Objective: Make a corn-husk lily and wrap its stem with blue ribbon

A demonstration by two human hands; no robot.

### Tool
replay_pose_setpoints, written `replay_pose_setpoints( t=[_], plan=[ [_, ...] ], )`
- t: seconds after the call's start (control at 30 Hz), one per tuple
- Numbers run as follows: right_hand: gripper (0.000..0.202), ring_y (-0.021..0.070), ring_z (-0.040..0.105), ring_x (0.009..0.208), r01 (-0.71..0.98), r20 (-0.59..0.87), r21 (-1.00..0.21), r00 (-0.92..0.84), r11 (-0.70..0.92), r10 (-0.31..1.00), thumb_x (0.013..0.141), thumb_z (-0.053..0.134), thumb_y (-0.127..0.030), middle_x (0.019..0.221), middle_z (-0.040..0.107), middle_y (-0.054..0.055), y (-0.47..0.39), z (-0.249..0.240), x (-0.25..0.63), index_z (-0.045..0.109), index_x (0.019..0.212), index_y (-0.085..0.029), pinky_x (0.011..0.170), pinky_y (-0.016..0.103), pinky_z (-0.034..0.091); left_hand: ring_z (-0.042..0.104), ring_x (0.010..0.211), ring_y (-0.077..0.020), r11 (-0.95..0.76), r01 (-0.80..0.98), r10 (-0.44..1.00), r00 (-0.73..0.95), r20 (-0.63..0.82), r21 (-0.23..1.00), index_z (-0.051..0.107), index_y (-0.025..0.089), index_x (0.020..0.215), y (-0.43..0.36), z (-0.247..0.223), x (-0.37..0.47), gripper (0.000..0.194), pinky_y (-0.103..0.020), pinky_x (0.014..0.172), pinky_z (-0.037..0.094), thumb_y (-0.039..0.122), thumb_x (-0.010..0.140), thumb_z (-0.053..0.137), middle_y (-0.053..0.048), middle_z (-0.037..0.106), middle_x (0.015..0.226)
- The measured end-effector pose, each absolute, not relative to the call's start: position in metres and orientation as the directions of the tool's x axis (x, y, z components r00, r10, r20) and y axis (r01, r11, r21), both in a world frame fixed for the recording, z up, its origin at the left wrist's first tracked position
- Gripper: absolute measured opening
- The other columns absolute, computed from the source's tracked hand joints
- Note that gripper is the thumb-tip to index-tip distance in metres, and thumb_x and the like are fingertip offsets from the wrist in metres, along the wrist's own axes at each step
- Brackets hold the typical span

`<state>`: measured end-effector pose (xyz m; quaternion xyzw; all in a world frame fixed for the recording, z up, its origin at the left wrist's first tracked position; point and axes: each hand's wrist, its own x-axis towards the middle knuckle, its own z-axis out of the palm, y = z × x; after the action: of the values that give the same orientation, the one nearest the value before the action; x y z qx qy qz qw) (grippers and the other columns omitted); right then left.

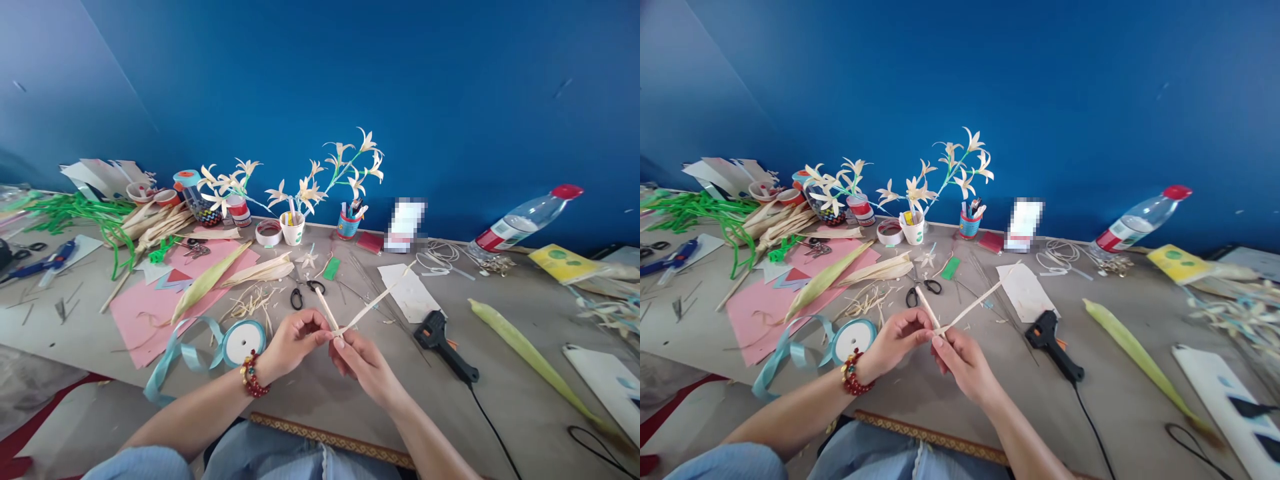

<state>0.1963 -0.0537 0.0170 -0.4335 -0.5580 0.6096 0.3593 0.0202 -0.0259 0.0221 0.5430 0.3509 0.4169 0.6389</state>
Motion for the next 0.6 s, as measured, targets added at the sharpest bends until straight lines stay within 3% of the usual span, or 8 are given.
replay_pose_setpoints(
  t=[0.13, 0.33, 0.6],
  plan=[
    [0.051, 0.0104, 0.042, 0.052, 0.113, -0.089, -0.992, -0.382, -0.049, 0.92, 0.097, 0.04, -0.055, 0.057, 0.047, -0.002, -0.0552, 0.016, 0.1938, 0.052, 0.064, -0.018, 0.049, 0.024, 0.03, 0.056, 0.069, -0.0132, 0.089, -0.162, 0.908, 0.42, -0.013, 0.983, 0.062, 0.014, 0.077, -0.0266, 0.0217, 0.0217, 0.022, -0.025, 0.068, 0.044, 0.033, 0.081, 0.071, -0.002, 0.061, 0.073],
    [0.049, 0.0086, 0.037, 0.048, 0.035, -0.172, -0.985, -0.346, -0.171, 0.922, 0.094, 0.044, -0.058, 0.055, 0.046, -0.003, -0.055, 0.016, 0.1961, 0.051, 0.066, -0.018, 0.044, 0.024, 0.024, 0.059, 0.072, -0.0127, 0.184, -0.24, 0.869, 0.493, -0.044, 0.953, 0.062, 0.013, 0.08, -0.0263, 0.0228, 0.0209, 0.019, -0.025, 0.071, 0.046, 0.029, 0.081, 0.071, -0.002, 0.063, 0.078],
    [0.051, 0.0096, 0.04, 0.05, 0.123, -0.168, -0.984, -0.398, -0.129, 0.902, 0.096, 0.038, -0.058, 0.057, 0.046, -0.002, -0.0542, 0.0149, 0.1946, 0.052, 0.068, -0.017, 0.048, 0.024, 0.027, 0.06, 0.071, -0.0135, 0.076, -0.158, 0.887, 0.462, 0.005, 0.984, 0.063, 0.014, 0.083, -0.0282, 0.019, 0.0197, 0.014, -0.025, 0.068, 0.046, 0.027, 0.086, 0.066, -0.003, 0.063, 0.077]
  ],
)
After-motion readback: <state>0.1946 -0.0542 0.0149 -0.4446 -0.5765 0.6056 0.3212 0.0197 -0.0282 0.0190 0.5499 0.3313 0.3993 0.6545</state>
